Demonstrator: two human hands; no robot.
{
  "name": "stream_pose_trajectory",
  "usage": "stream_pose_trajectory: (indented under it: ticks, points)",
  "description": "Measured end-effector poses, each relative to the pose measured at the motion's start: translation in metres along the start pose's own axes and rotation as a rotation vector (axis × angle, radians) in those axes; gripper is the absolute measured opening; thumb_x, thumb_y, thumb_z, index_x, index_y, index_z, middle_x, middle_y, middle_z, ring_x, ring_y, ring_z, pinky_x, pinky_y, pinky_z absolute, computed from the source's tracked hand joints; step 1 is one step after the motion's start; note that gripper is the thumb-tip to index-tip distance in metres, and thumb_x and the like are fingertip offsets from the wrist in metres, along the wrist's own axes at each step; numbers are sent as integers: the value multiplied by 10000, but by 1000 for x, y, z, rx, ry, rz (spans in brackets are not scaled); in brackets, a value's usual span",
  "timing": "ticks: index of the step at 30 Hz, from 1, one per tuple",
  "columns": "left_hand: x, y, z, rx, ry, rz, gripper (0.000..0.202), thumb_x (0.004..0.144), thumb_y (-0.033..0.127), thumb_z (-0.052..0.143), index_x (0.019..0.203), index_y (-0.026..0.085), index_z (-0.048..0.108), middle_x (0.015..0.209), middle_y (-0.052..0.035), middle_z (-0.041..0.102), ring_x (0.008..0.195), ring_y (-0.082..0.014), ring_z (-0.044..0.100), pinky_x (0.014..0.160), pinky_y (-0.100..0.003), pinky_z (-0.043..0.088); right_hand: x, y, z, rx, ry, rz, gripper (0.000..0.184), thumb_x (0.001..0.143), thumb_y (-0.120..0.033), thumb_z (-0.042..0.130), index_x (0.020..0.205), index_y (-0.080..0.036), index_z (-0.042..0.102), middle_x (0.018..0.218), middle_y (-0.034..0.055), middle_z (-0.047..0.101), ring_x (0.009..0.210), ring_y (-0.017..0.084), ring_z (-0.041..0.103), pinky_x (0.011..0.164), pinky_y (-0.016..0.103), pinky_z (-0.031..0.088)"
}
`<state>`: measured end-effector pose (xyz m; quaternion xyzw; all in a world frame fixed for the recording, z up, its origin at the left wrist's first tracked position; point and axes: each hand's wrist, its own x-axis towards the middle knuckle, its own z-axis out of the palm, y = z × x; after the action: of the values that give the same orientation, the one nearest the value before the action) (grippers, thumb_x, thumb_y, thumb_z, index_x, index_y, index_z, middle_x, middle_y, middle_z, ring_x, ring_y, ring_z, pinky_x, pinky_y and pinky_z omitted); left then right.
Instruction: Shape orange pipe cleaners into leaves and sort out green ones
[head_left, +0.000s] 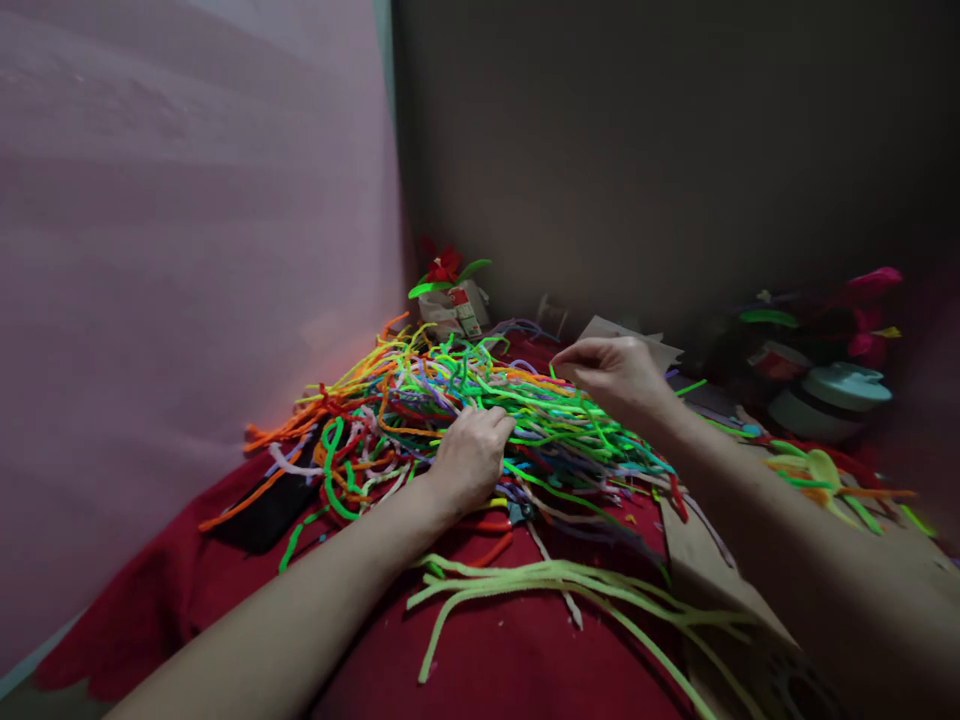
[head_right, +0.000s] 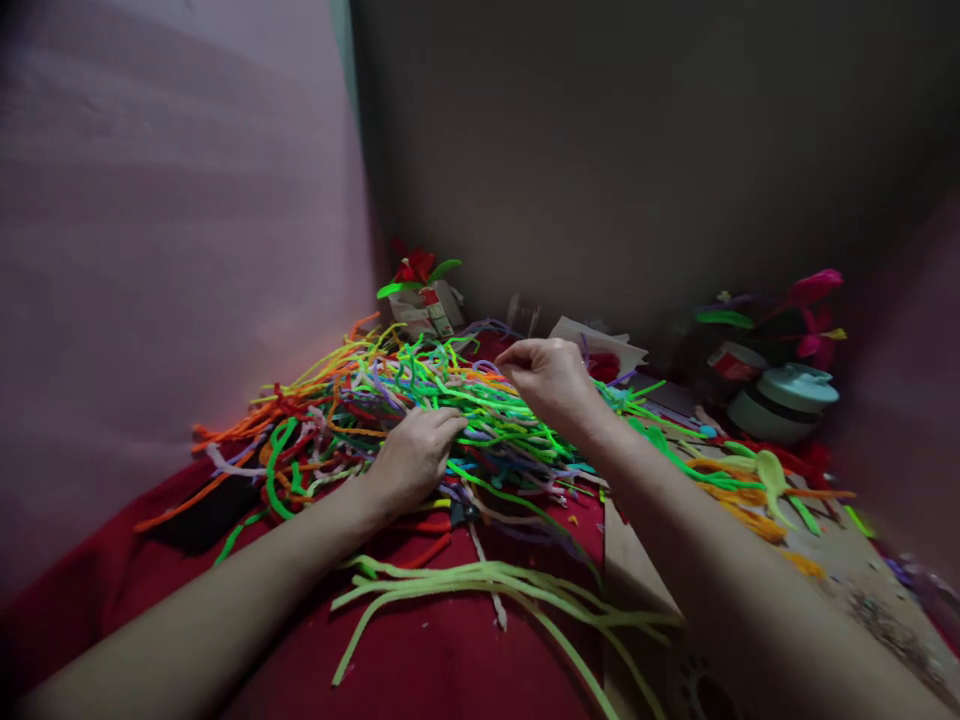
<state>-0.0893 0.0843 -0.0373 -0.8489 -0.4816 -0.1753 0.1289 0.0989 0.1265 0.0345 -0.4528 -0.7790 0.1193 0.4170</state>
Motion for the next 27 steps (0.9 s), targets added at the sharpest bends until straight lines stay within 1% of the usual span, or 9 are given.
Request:
stream_pose_trajectory:
  ticks: [2, 4, 5, 9, 13, 17, 19, 22, 27]
  points:
    - [-1, 1, -1, 26, -14, -3, 265, 836, 106, 381, 1001, 145, 584, 1032, -92, 595, 881, -196, 547, 822, -349, 421, -4, -12, 14, 40, -124, -36, 189, 723, -195, 553, 777, -153, 729, 639, 14, 689, 588, 130, 602, 561, 207, 430]
    - [-2, 3, -1, 39, -34, -19, 270, 817, 91, 391, 1015, 131, 570, 1100, -111, 559, 894, -198, 549, 815, -338, 436, -7, -18, 29, -13, -214, -72, 190, 726, -153, 544, 775, -165, 727, 667, 12, 699, 608, 127, 613, 590, 203, 433]
    - [-3, 3, -1, 43, -46, -30, 273, 806, 85, 398, 1021, 124, 562, 1121, -121, 543, 903, -200, 548, 809, -334, 444, -7, -18, 36, -63, -236, -86, 202, 729, -133, 536, 779, -174, 727, 699, 14, 706, 637, 129, 622, 616, 203, 437]
    - [-3, 5, -3, 88, -95, -54, 234, 781, 94, 419, 969, 131, 552, 1067, -119, 545, 850, -203, 553, 776, -337, 468, 1, -7, 57, -232, -243, -97, 248, 752, -117, 510, 838, -218, 720, 855, 20, 716, 784, 147, 639, 721, 213, 443]
    - [-3, 6, -6, 123, -121, -20, 197, 786, 104, 408, 911, 143, 555, 1024, -103, 554, 797, -187, 558, 750, -327, 476, 14, 2, 69, -275, -257, -95, 309, 744, -106, 505, 942, -238, 701, 963, 33, 698, 888, 169, 624, 789, 237, 435]
    - [-1, 6, -6, 101, -132, 20, 271, 805, 117, 384, 1020, 112, 550, 976, -127, 573, 784, -208, 570, 731, -357, 480, 23, -6, 80, -290, -318, -133, 293, 756, -156, 519, 970, -251, 695, 997, 42, 668, 921, 179, 600, 796, 242, 425]
    - [-1, 6, -6, 72, -143, 26, 308, 806, 118, 382, 1072, 95, 536, 959, -144, 581, 784, -226, 576, 729, -382, 479, 27, -11, 88, -286, -338, -138, 268, 766, -191, 521, 956, -253, 700, 983, 52, 654, 899, 187, 597, 786, 258, 423]
    - [-1, 6, -6, 39, -178, 2, 310, 801, 113, 381, 1066, 83, 539, 924, -158, 587, 773, -242, 584, 720, -406, 480, 32, -14, 97, -257, -364, -133, 232, 747, -206, 545, 899, -265, 710, 972, 43, 642, 865, 186, 590, 773, 269, 416]
    - [-1, 7, -7, 56, -208, 16, 251, 795, 98, 386, 977, 85, 558, 860, -150, 584, 783, -245, 590, 719, -403, 482, 36, -6, 102, -132, -402, -116, 174, 641, -129, 591, 734, -237, 691, 873, 3, 648, 808, 168, 571, 739, 256, 406]
